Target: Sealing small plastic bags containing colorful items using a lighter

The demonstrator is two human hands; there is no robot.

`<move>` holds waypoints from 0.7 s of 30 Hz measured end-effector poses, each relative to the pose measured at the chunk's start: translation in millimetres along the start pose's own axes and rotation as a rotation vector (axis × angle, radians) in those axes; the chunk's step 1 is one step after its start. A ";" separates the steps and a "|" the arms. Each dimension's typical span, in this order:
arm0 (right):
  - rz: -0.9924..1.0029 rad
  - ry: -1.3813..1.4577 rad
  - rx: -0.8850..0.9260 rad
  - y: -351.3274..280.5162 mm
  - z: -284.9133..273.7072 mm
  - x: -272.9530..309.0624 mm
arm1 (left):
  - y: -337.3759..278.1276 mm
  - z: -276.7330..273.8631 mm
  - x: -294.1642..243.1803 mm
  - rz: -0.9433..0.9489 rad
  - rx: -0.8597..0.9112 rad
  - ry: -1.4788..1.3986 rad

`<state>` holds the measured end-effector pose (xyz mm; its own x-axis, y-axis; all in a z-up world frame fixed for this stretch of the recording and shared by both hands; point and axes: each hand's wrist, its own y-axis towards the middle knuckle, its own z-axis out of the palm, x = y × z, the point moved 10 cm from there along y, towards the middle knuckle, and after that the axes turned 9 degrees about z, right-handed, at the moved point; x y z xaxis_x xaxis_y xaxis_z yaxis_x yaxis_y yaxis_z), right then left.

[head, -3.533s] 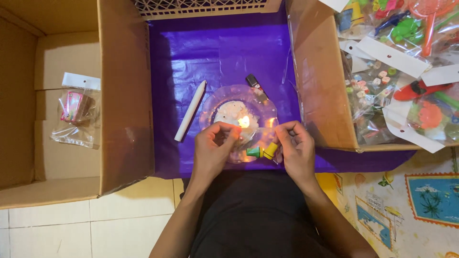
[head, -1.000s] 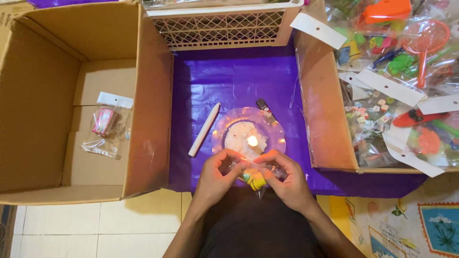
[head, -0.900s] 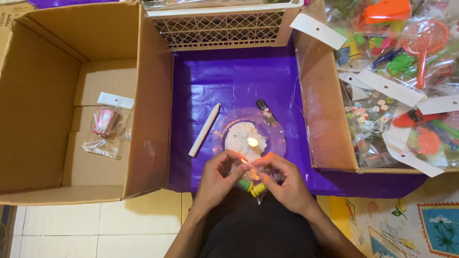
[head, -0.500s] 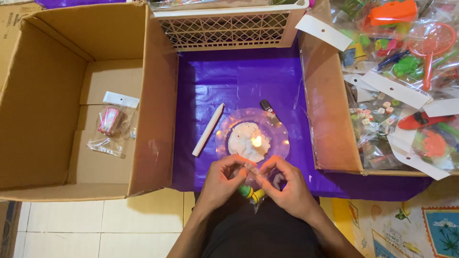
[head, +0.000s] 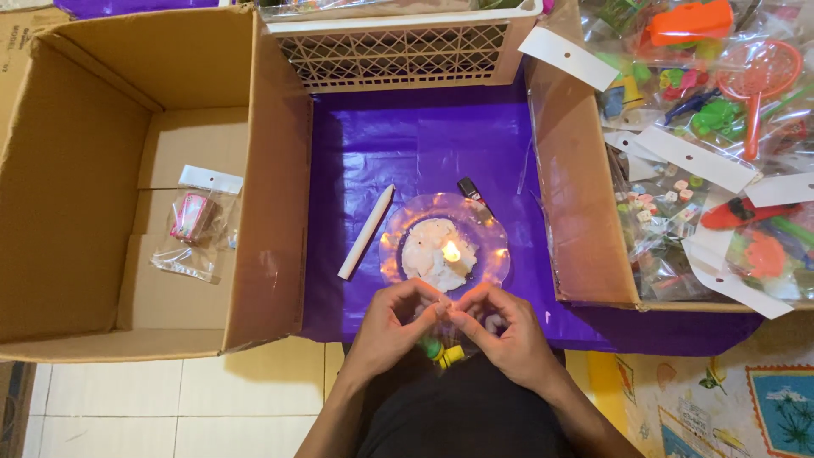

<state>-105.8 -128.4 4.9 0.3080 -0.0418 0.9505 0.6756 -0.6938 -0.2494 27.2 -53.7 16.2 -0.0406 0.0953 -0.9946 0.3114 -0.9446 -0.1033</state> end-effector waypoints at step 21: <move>-0.244 -0.257 -0.018 -8.3 2.6 39.5 | -1.9 -4.3 8.2 -0.019 -0.030 -0.138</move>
<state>-97.5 -122.4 44.0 0.2992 0.3077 0.9032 0.7387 -0.6739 -0.0151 30.3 -49.8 8.2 -0.1764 0.0674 -0.9820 0.3377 -0.9330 -0.1247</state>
